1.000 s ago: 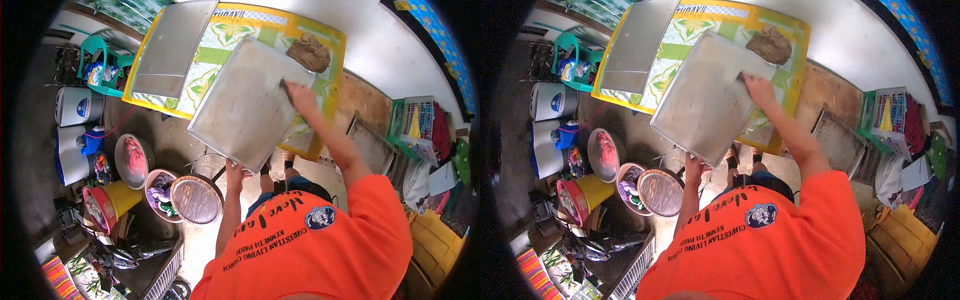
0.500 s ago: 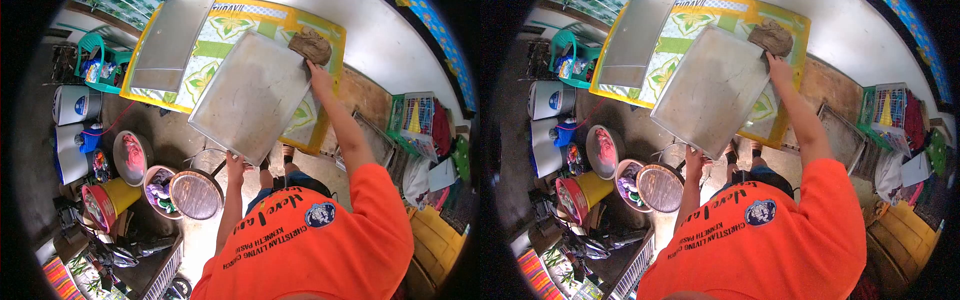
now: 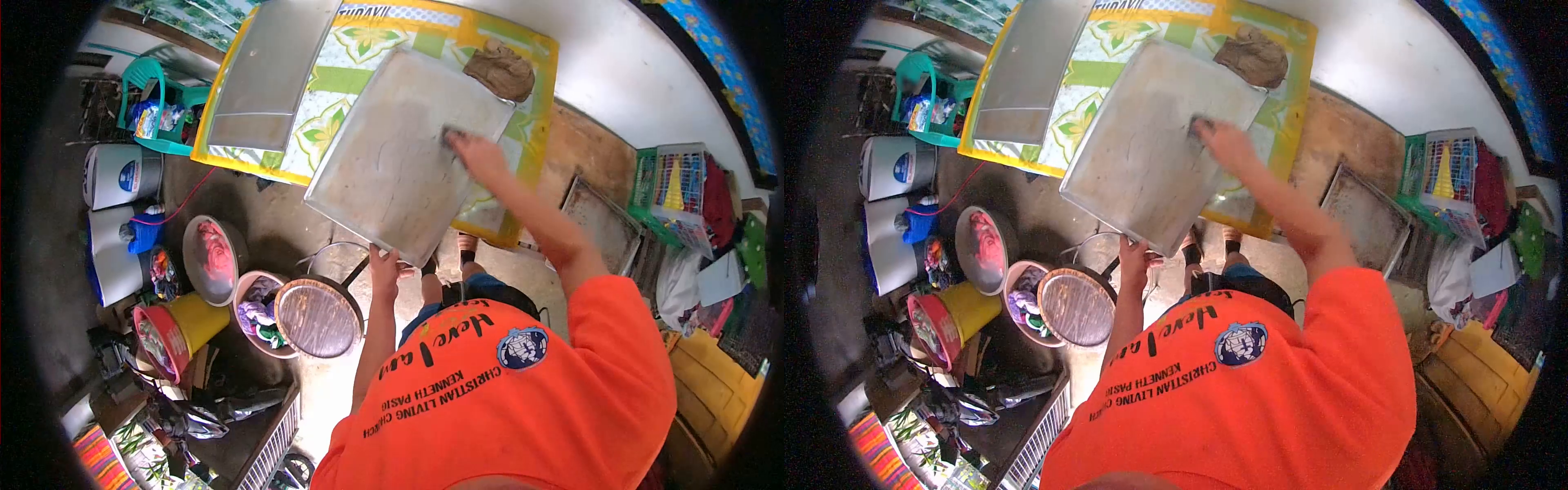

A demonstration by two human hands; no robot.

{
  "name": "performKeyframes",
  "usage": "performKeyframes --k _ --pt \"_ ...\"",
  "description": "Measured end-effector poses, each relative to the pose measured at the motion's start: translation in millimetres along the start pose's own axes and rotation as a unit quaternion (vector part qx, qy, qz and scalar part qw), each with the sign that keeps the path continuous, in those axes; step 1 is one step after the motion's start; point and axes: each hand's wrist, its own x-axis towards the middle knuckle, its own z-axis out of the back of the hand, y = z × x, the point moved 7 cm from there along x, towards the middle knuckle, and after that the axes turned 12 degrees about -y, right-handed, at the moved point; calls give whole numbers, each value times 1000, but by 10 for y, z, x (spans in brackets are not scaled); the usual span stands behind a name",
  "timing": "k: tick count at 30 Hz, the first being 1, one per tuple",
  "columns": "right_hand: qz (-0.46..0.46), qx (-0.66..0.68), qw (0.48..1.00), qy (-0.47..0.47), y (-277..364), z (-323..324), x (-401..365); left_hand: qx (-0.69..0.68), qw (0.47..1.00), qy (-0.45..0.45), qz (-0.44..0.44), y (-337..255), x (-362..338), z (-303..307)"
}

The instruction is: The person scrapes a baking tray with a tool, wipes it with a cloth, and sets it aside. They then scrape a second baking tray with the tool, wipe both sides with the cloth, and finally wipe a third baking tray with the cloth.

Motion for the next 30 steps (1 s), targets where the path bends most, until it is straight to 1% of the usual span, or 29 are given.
performKeyframes --k 1,3,4,6,8,10,12,13,14,15,16,19,20,21,22,23,24,25,26,28,30 --pt "52 33 998 -4 302 -37 -186 7 1000 -3 -1 5 38 -3" --pt "90 109 989 42 772 135 -383 23 1000 -16 2 89 82 84" --pt "108 148 981 67 906 186 -438 23 1000 -12 0 88 79 98" --pt "-43 134 989 31 343 121 -176 24 1000 -2 -5 56 85 90" --pt "-198 76 977 37 -353 294 263 19 1000 -2 -1 -6 45 56" --pt "-132 79 982 -112 -912 388 443 14 1000 1 2 -3 14 28" --pt "-127 26 991 -37 -668 178 258 10 1000 5 0 -28 17 9" --pt "-122 0 993 0 -441 54 128 18 1000 1 -1 -30 31 21" --pt "-92 1 994 56 -103 -128 -93 25 1000 -4 -1 -3 50 45" --pt "-79 26 993 83 333 -119 -268 30 1000 -8 -1 18 71 44" --pt "-56 100 986 122 794 -2 -447 24 1000 -12 0 31 73 49" --pt "5 161 978 136 1082 -16 -669 15 1000 -19 -7 3 88 63" --pt "-51 135 984 103 734 -93 -539 14 1000 -19 -13 -4 77 60" --pt "-108 111 985 73 240 -189 -348 14 1000 -20 -17 8 50 76" --pt "-169 65 981 63 -135 52 -71 9 1000 -21 -15 24 31 91" --pt "-319 97 941 59 -625 142 102 6 1000 -20 -14 23 35 88" --pt "-312 71 947 -20 -935 214 223 2 1000 -16 -15 17 46 69" --pt "-302 46 947 -101 -1096 318 286 1 1000 -27 -10 31 49 80" --pt "-312 64 947 -52 -972 193 272 0 1000 -22 -12 17 60 75" --pt "-326 99 939 51 -375 -173 65 -4 1000 -14 -12 17 61 86" --pt "-202 179 960 73 568 -177 -202 1 1000 1 -14 25 79 71"
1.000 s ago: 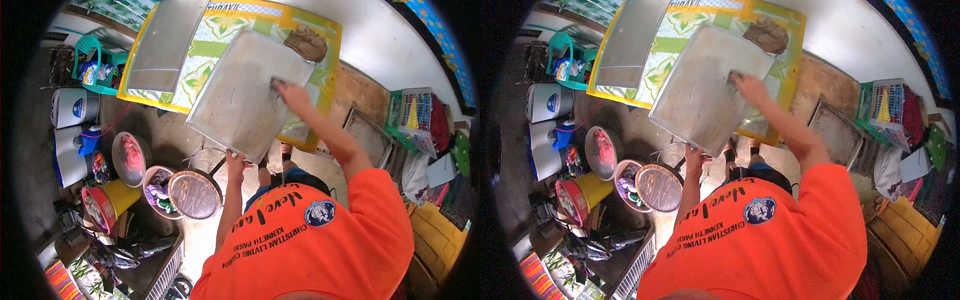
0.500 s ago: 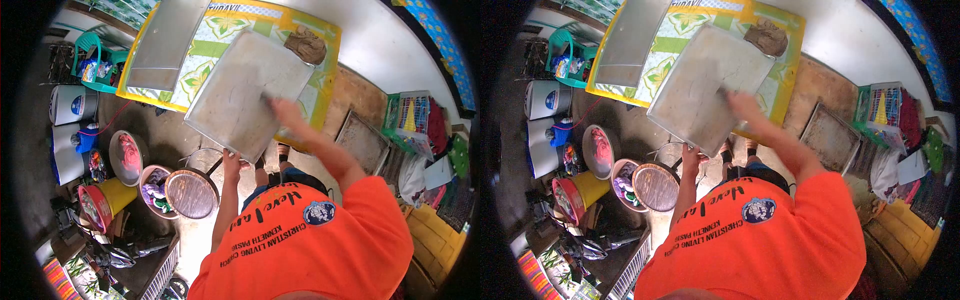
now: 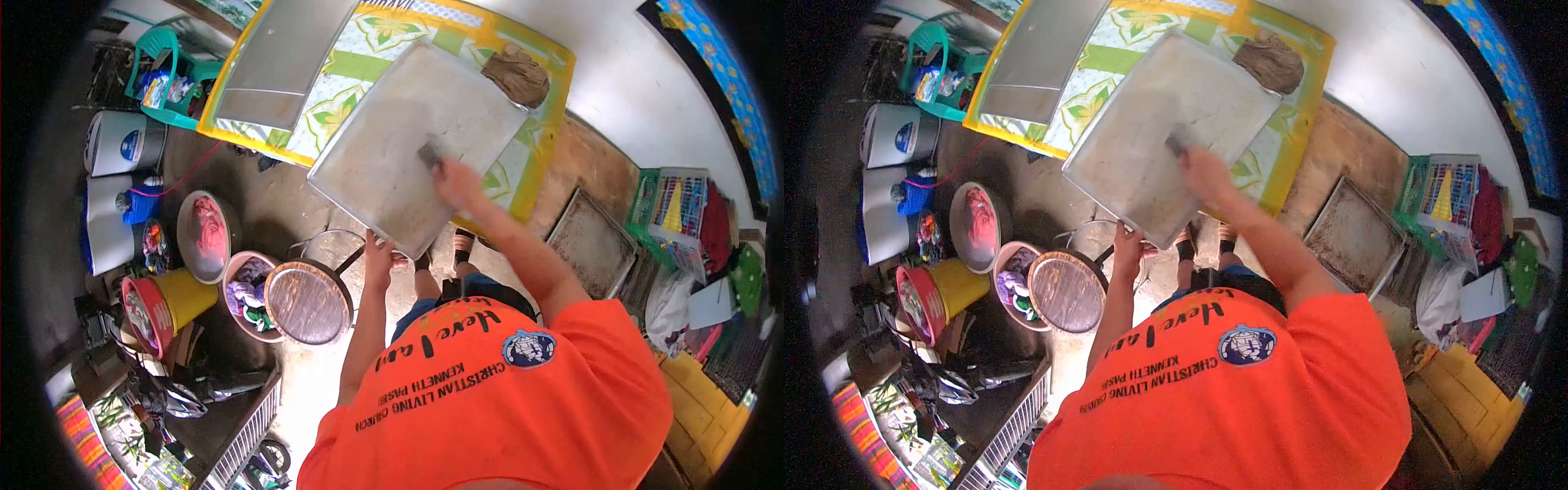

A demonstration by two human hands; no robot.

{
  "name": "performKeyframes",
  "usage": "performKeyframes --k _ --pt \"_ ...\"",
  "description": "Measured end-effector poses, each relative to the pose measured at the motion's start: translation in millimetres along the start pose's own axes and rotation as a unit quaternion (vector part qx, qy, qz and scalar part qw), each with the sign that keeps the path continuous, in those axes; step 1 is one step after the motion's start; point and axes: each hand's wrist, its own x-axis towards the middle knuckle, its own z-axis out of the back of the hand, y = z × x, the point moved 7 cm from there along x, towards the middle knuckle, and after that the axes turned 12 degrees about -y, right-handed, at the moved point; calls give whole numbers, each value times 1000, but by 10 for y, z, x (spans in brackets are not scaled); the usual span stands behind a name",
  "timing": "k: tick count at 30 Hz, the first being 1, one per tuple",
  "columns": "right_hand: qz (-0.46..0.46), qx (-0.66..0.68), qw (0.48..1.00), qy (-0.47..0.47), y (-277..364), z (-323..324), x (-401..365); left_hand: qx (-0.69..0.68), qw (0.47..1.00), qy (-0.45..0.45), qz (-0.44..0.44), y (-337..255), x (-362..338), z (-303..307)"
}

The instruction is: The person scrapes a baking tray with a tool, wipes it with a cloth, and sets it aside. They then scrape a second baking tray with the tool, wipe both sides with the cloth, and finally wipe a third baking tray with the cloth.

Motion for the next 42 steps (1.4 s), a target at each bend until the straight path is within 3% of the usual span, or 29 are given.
performKeyframes --k 3,5,6,7,10,11,13,16,19,22,25,27,29,36,39,42 --pt "71 -29 996 43 126 -286 -138 17 1000 -3 7 -8 6 30" --pt "-90 39 995 -11 -359 -64 469 18 1000 -7 10 -27 -11 5" --pt "-125 58 987 -86 -361 348 690 14 1000 -7 10 -55 -38 -11" --pt "-52 28 987 -147 -314 515 855 12 1000 -5 10 -58 -63 -2" --pt "-100 6 995 7 -32 66 557 19 1000 -10 12 -77 -64 -1" --pt "23 6 998 -50 47 -270 297 14 1000 -7 18 -54 -74 1" --pt "119 -42 992 19 460 -550 -141 3 1000 0 25 -26 -30 10" --pt "10 16 998 -53 274 -503 338 8 1000 -8 17 45 11 52" --pt "-81 59 993 -54 94 -267 796 -20 1000 -15 9 -94 -94 10" --pt "16 33 992 124 668 -796 28 32 999 -24 12 -1 1 45" --pt "164 30 985 45 990 -1033 -314 19 999 -21 20 71 58 74" --pt "-29 54 997 41 697 -848 261 28 999 -32 6 26 29 86" --pt "-77 81 992 -60 473 -471 853 15 999 -37 -6 -13 -19 67" --pt "83 5 991 101 1135 -1103 165 17 999 -37 -2 3 2 88" --pt "-65 56 996 -14 645 -901 913 18 999 -31 -13 -26 -10 65" --pt "-102 85 991 23 819 -669 990 23 999 -26 -6 16 1 94"
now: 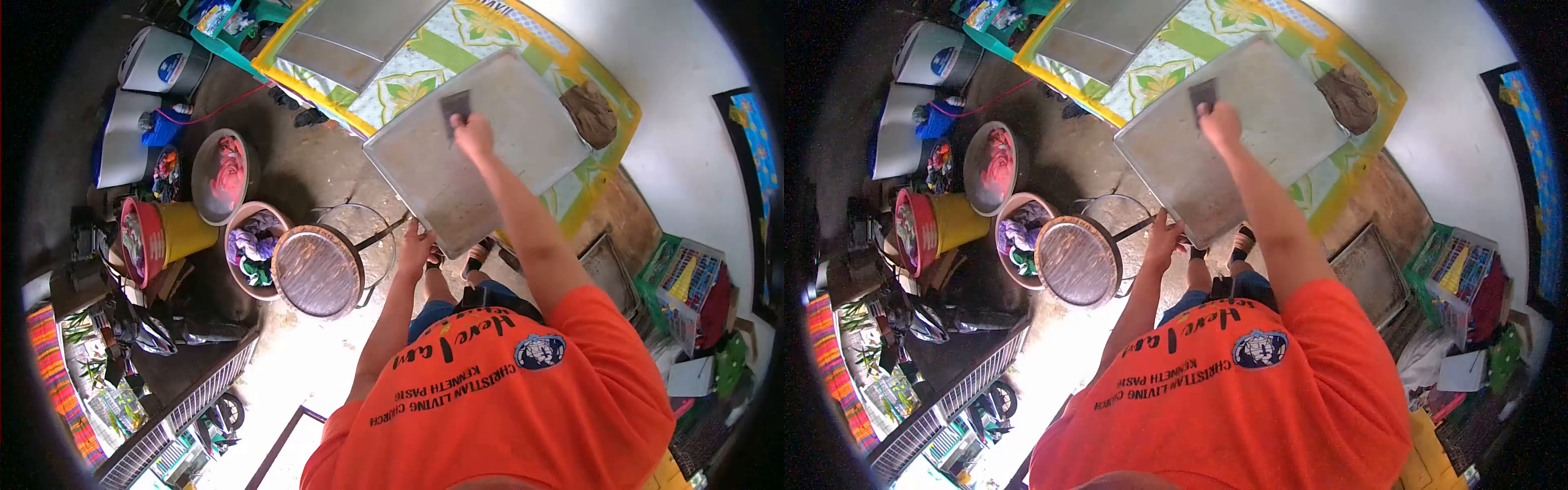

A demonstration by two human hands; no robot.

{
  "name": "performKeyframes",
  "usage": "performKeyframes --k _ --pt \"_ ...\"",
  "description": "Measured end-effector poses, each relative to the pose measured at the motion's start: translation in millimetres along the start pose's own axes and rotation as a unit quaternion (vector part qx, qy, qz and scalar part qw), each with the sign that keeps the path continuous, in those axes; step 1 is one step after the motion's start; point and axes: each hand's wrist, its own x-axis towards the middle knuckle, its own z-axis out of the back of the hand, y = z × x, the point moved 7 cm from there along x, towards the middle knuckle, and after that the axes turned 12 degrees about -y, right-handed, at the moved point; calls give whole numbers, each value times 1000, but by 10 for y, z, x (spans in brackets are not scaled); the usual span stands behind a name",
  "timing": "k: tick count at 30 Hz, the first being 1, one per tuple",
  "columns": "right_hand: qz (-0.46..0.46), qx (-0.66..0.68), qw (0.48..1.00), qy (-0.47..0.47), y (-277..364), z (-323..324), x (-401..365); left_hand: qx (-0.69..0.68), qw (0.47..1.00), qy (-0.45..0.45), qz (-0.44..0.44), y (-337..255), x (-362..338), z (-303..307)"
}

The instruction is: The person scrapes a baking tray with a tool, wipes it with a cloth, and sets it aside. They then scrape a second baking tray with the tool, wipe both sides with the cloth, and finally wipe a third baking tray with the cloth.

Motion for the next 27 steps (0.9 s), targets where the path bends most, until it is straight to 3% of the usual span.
performKeyframes --k 4,9,14,16,19,22,24,26,27 --pt "214 -68 972 75 370 -745 -817 -5 1000 -4 5 -21 -13 -20" --pt "29 53 998 19 -221 -684 60 -15 1000 4 5 4 8 -5" --pt "198 -81 972 99 216 -858 -774 -5 1000 -19 -8 28 38 -4" --pt "205 -73 970 108 275 -783 -897 -21 1000 -11 -1 12 32 -3" --pt "-10 21 992 124 -39 -376 -472 -33 999 30 25 146 36 -3" --pt "27 47 998 35 -391 -278 -175 -60 994 63 63 283 -106 -102" --pt "115 -43 987 100 -131 -470 -682 -66 988 101 94 156 -347 -285" --pt "228 -46 967 101 -43 -682 -1176 -66 989 90 92 287 -248 -312" --pt "203 -26 973 104 -145 -676 -1153 -70 990 90 87 330 -207 -310"
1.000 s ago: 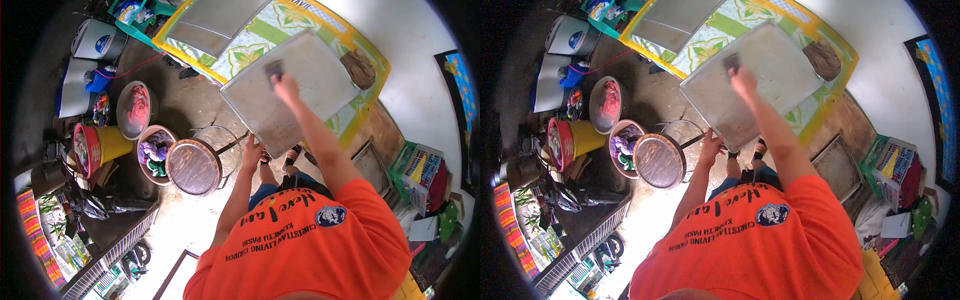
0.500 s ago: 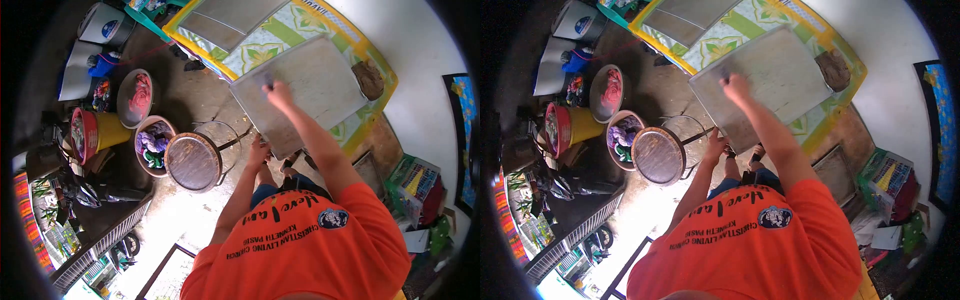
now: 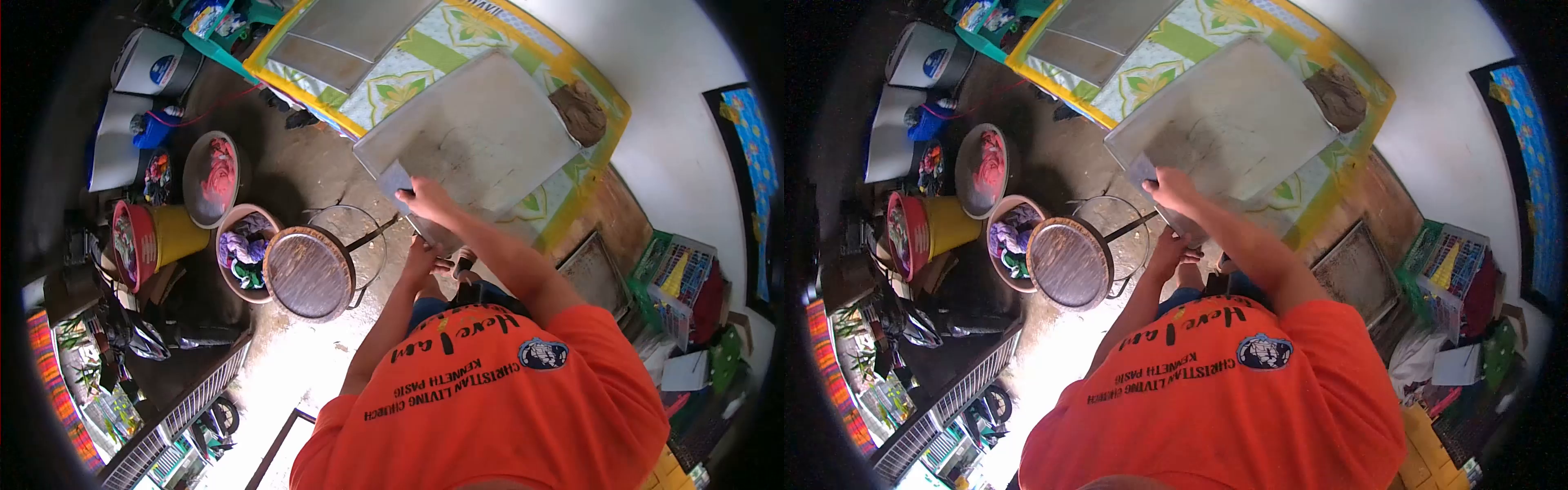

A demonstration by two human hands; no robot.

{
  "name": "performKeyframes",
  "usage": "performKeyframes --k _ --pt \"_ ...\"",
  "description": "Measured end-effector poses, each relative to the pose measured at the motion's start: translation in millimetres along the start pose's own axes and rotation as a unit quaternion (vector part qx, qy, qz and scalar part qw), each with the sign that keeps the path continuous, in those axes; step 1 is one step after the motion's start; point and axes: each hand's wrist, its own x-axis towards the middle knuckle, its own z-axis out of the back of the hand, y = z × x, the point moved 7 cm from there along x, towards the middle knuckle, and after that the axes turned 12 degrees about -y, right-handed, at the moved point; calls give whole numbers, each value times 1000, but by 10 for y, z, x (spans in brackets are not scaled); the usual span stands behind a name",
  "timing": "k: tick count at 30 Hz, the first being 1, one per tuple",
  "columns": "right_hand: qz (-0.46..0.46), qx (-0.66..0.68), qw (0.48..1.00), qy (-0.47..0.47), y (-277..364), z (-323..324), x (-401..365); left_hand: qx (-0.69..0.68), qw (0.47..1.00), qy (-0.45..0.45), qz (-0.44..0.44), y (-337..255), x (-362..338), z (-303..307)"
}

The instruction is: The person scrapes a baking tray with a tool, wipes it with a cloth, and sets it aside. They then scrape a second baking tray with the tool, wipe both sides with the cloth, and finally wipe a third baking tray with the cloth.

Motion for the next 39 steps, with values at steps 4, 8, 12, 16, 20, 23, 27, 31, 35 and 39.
performKeyframes --k 4,8,12,16,20,23,27,31,35,39 --pt "-254 70 965 -5 -704 644 33 -51 999 -9 9 -29 -62 34" --pt "-257 92 926 -259 -1498 2169 137 18 999 -13 -28 -61 -107 58" --pt "-129 -41 988 -69 -899 1139 -107 39 998 -20 -38 -87 -131 17" --pt "12 -78 997 20 -362 621 -530 16 1000 19 -14 -92 -168 21" --pt "-134 -19 983 -122 -933 1311 -363 -166 984 23 51 28 -242 21" --pt "-51 -79 994 -58 -719 923 -536 -205 977 40 51 52 -273 -24" --pt "24 -50 998 -5 -30 486 -692 -211 975 43 48 -33 -368 -58" --pt "-147 -35 982 -109 -676 1119 -234 -222 973 44 48 9 -380 9" --pt "-60 -35 997 -13 -160 432 -532 -206 975 74 35 38 -289 -9" --pt "-46 23 997 52 -25 375 -622 -254 964 55 59 -14 -371 -39"
